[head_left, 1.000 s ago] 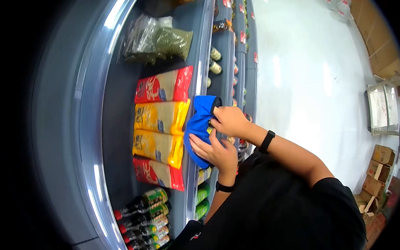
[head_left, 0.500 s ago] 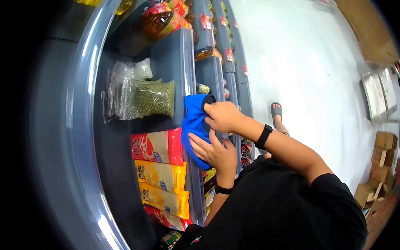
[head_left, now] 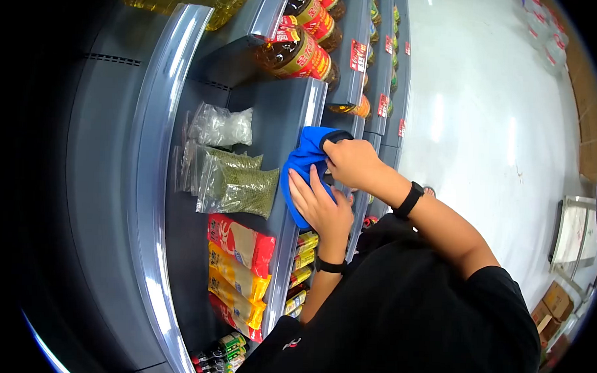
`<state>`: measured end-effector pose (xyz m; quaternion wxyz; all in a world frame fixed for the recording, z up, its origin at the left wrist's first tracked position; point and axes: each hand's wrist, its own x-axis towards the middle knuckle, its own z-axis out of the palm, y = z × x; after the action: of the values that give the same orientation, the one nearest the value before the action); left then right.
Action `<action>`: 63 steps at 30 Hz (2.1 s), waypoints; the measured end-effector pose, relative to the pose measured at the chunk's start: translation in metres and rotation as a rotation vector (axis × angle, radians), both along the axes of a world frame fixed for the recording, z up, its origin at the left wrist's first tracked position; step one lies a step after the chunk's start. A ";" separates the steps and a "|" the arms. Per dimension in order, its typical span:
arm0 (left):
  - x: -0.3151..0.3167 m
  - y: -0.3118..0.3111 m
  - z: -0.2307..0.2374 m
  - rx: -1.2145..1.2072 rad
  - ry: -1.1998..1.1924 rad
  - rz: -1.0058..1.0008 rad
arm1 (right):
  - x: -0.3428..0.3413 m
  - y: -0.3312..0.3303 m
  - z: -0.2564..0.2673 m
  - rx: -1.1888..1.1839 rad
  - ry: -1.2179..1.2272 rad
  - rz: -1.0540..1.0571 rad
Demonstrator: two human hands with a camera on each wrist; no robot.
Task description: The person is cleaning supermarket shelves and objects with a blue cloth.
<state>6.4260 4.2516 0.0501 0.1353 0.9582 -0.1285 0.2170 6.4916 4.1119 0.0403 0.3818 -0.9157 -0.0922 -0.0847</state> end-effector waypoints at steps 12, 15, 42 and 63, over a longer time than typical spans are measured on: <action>0.086 -0.066 0.010 -0.030 -0.090 0.039 | 0.085 -0.062 0.064 -0.035 -0.349 -0.052; 0.098 -0.073 0.018 -0.026 -0.130 0.025 | 0.096 -0.060 0.090 0.090 -0.525 0.107; 0.175 -0.073 0.038 -0.133 -0.055 0.522 | 0.280 0.075 0.098 -0.548 0.116 0.755; 0.172 -0.104 0.018 -0.061 -0.014 0.556 | 0.333 0.134 0.092 -0.959 0.075 0.966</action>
<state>6.5982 4.1479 0.0683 0.0987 0.9506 0.1450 0.2562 6.8251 4.2463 0.1326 -0.0684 -0.8422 -0.5046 0.1774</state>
